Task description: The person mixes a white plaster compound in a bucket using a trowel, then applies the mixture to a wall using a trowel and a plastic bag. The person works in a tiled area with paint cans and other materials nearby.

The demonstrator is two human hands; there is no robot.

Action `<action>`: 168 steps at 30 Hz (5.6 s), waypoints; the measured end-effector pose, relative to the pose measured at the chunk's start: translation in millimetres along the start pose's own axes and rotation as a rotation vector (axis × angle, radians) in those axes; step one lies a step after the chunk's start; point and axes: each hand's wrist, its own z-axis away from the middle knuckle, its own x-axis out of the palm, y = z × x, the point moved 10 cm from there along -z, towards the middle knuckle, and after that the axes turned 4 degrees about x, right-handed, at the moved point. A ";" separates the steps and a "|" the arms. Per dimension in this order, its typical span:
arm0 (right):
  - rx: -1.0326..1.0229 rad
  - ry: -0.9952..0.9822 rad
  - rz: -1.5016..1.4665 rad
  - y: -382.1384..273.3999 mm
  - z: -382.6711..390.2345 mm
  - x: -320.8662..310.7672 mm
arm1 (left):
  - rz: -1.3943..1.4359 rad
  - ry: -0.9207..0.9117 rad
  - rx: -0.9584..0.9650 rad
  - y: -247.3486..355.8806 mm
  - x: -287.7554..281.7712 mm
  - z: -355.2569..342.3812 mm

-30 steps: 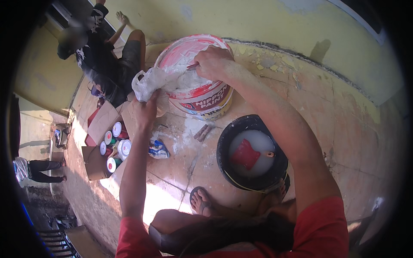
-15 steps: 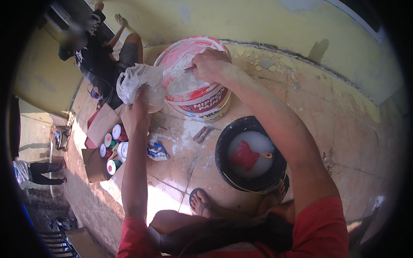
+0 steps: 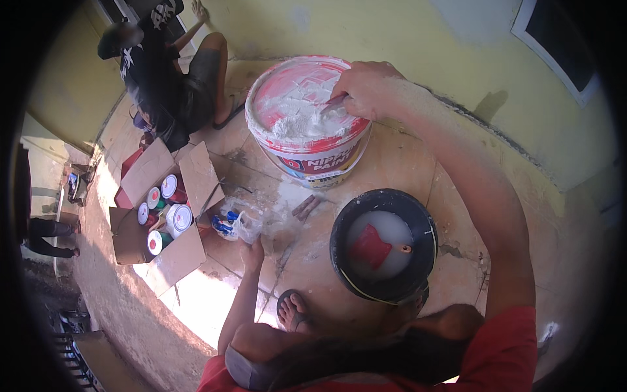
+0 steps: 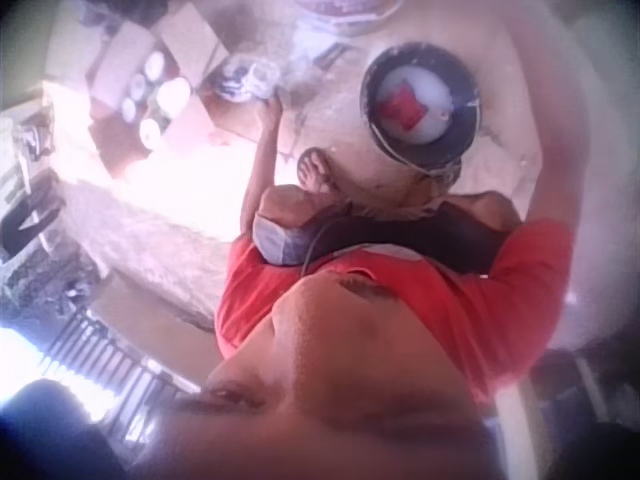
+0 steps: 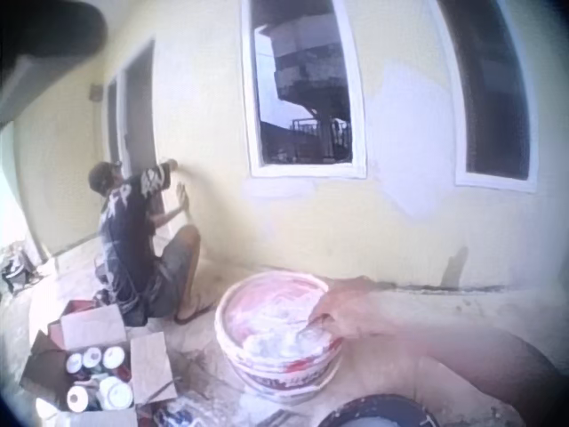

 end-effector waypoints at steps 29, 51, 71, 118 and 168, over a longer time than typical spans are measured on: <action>0.023 -0.021 0.009 -71.7 -16.3 17.7 | 0.059 -0.015 -0.150 3.9 5.8 22.5; 0.071 0.048 0.070 -19.8 -93.7 35.4 | 0.094 0.132 -0.242 63.3 -35.4 -8.0; 0.184 0.113 -0.156 -12.0 -66.0 22.6 | 0.059 -1.103 0.087 187.4 270.7 54.9; 0.441 0.342 -0.755 84.4 -21.2 23.0 | 0.587 -0.659 -0.460 312.0 193.5 -187.5; -0.208 0.132 -0.177 24.2 -7.1 -4.8 | -0.041 -0.404 -0.177 209.7 79.6 -96.2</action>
